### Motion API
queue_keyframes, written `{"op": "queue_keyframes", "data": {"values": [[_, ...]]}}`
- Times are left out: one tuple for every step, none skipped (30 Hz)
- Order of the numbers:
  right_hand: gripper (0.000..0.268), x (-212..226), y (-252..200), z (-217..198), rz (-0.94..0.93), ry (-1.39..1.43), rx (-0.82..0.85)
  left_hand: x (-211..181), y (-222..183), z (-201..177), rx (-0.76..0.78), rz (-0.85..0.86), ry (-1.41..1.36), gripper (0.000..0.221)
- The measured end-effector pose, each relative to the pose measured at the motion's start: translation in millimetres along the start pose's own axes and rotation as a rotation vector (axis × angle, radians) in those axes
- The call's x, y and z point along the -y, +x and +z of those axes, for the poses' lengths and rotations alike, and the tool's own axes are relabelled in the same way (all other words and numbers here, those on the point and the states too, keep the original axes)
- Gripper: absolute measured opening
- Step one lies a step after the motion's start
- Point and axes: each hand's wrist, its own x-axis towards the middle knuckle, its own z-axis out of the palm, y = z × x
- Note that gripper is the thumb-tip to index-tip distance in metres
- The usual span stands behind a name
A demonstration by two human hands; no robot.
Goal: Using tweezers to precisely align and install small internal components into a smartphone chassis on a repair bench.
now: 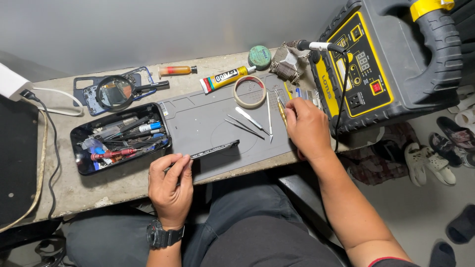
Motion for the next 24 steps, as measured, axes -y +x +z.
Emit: {"op": "queue_keyframes", "data": {"values": [[0.002,-3,0,1,-0.001,0.001,0.0,0,0,0,0.0,0.0,0.002,0.02],[0.003,-6,0,1,-0.004,0.002,-0.014,1,0,0,-0.002,0.004,-0.003,0.02],[0.004,-8,1,2,-0.008,0.001,-0.029,1,0,1,-0.005,0.008,-0.007,0.02],[0.004,-9,2,2,-0.009,0.003,-0.029,1,-1,0,-0.007,0.009,-0.006,0.02],[0.003,-9,2,2,-0.01,0.015,-0.038,1,-1,0,-0.004,0.003,-0.004,0.02],[0.003,-10,2,2,-0.01,0.028,-0.046,1,-1,0,-0.002,-0.003,-0.002,0.019],[0.003,-7,2,-1,-0.01,0.028,-0.045,1,-1,0,-0.001,-0.003,-0.001,0.019],[0.004,-4,1,-3,-0.016,0.045,-0.05,0,-1,0,-0.003,-0.002,0.0,0.019],[0.004,-2,1,-6,-0.021,0.062,-0.054,0,-1,0,-0.004,0.0,0.001,0.019],[0.004,5,2,-11,-0.02,0.063,-0.052,1,-1,1,-0.003,-0.001,0.002,0.019],[0.01,12,2,-17,-0.068,0.154,-0.162,0,-1,0,-0.004,0.0,0.001,0.02],[0.02,19,3,-23,-0.115,0.246,-0.272,0,-1,0,-0.005,0.001,-0.001,0.02],[0.02,20,3,-26,-0.116,0.247,-0.269,1,-1,1,-0.005,-0.001,0.002,0.02],[0.023,21,4,-30,-0.102,0.288,-0.313,1,-1,1,-0.005,0.002,0.001,0.019],[0.026,21,5,-34,-0.087,0.329,-0.359,1,-1,1,-0.005,0.005,0.0,0.019],[0.026,21,3,-35,-0.087,0.33,-0.357,2,-1,1,-0.004,0.004,0.001,0.019],[0.025,20,3,-37,-0.064,0.344,-0.353,2,-1,1,-0.006,0.006,-0.002,0.019],[0.025,20,2,-39,-0.042,0.358,-0.348,3,-1,1,-0.007,0.009,-0.005,0.019],[0.025,15,2,-37,-0.041,0.359,-0.347,4,0,3,-0.006,0.008,-0.005,0.019],[0.024,10,3,-35,-0.069,0.424,-0.395,6,1,4,-0.053,0.013,-0.031,0.018],[0.025,4,4,-33,-0.097,0.489,-0.444,7,2,6,-0.1,0.019,-0.058,0.017],[0.025,4,4,-35,-0.096,0.49,-0.444,7,2,5,-0.1,0.019,-0.058,0.017],[0.024,3,4,-37,-0.1,0.478,-0.449,7,2,5,-0.099,0.019,-0.059,0.017],[0.024,3,4,-39,-0.104,0.466,-0.454,7,2,5,-0.098,0.02,-0.06,0.017]]}}
